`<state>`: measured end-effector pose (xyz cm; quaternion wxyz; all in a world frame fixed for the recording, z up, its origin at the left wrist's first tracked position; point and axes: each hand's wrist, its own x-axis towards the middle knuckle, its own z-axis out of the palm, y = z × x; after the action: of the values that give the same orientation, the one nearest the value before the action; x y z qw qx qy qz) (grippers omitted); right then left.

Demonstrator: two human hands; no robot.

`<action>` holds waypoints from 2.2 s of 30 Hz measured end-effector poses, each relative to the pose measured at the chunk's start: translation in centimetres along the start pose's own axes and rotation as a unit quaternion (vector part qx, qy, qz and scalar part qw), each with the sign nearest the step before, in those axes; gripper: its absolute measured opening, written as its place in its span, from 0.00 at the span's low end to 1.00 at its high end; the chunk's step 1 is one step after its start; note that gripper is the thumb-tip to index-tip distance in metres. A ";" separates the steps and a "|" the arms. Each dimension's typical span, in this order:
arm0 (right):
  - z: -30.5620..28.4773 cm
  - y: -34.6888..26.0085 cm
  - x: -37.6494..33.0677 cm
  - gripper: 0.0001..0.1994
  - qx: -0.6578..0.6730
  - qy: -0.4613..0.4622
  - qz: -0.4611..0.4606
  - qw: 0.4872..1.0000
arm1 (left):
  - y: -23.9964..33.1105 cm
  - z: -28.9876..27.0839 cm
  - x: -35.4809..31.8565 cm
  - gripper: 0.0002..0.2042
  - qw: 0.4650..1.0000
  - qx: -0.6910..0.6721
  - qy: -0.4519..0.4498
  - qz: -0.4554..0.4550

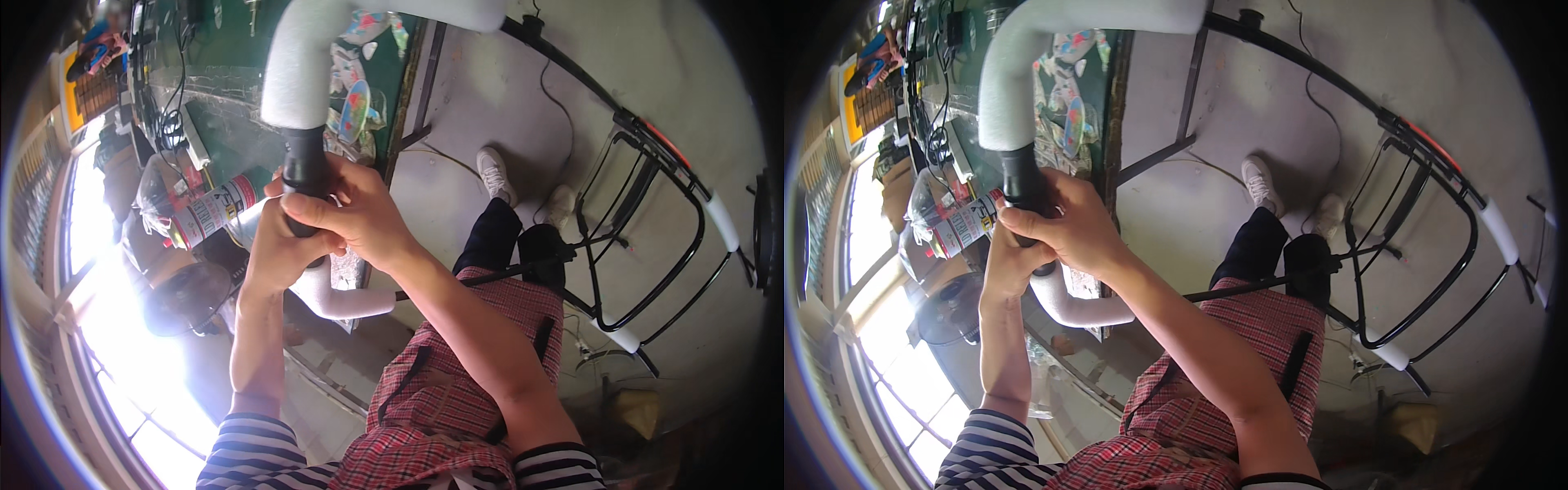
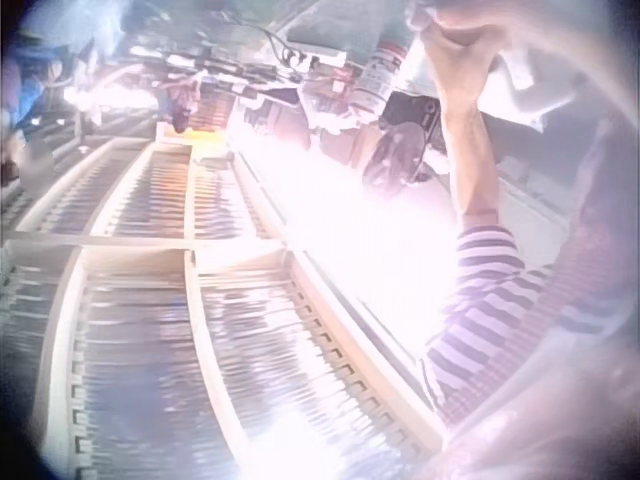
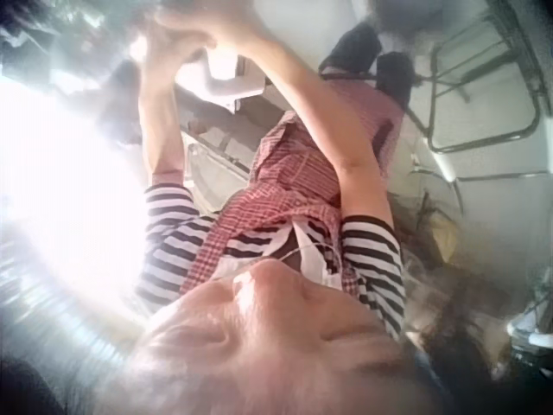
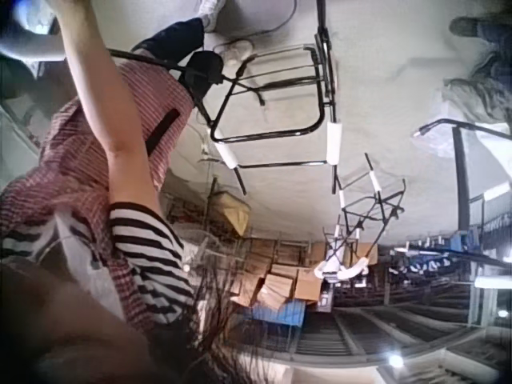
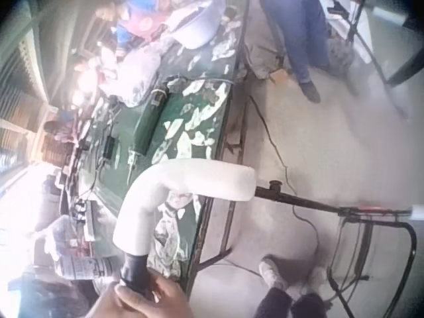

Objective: The person assembles a metal walker frame by attaching white foam handles to the frame, using a cordless drill to tighten screws and a spray can to apply lubricant or adhesive. The person handles the walker frame, foam handles, drill, and spray can throughout the process.

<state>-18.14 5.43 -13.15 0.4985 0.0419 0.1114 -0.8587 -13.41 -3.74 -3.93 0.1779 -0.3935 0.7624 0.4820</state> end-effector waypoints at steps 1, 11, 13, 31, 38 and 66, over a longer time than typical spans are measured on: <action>0.3 0.2 -0.1 0.21 -0.015 0.010 0.000 1.000 | 0.3 -0.2 0.1 0.16 0.998 -0.049 -0.020 -0.031; 2.0 -0.9 -0.2 0.17 -0.076 0.078 0.055 0.993 | -1.1 -0.2 -2.0 0.24 0.981 0.108 0.138 0.081; 3.8 -0.5 0.2 0.12 -0.101 0.145 0.059 0.982 | -2.5 -0.1 -3.4 0.24 0.982 0.091 0.148 0.074; 4.0 0.0 0.7 0.08 -0.141 0.185 0.054 0.971 | -4.7 -0.2 -4.5 0.22 0.971 0.026 0.185 0.149; 4.5 0.2 0.4 0.10 -0.165 0.187 0.062 0.966 | -5.0 -0.2 -4.5 0.22 0.974 -0.029 0.181 0.135; -0.1 -1.5 -0.9 0.36 -0.143 0.042 0.099 0.984 | -3.8 -1.1 -2.8 0.19 0.985 -0.007 0.117 0.129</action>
<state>-18.95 6.97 -12.89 0.5765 0.0171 0.2491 -0.7780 -8.59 -4.34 -3.88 0.0212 -0.3462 0.8190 0.4571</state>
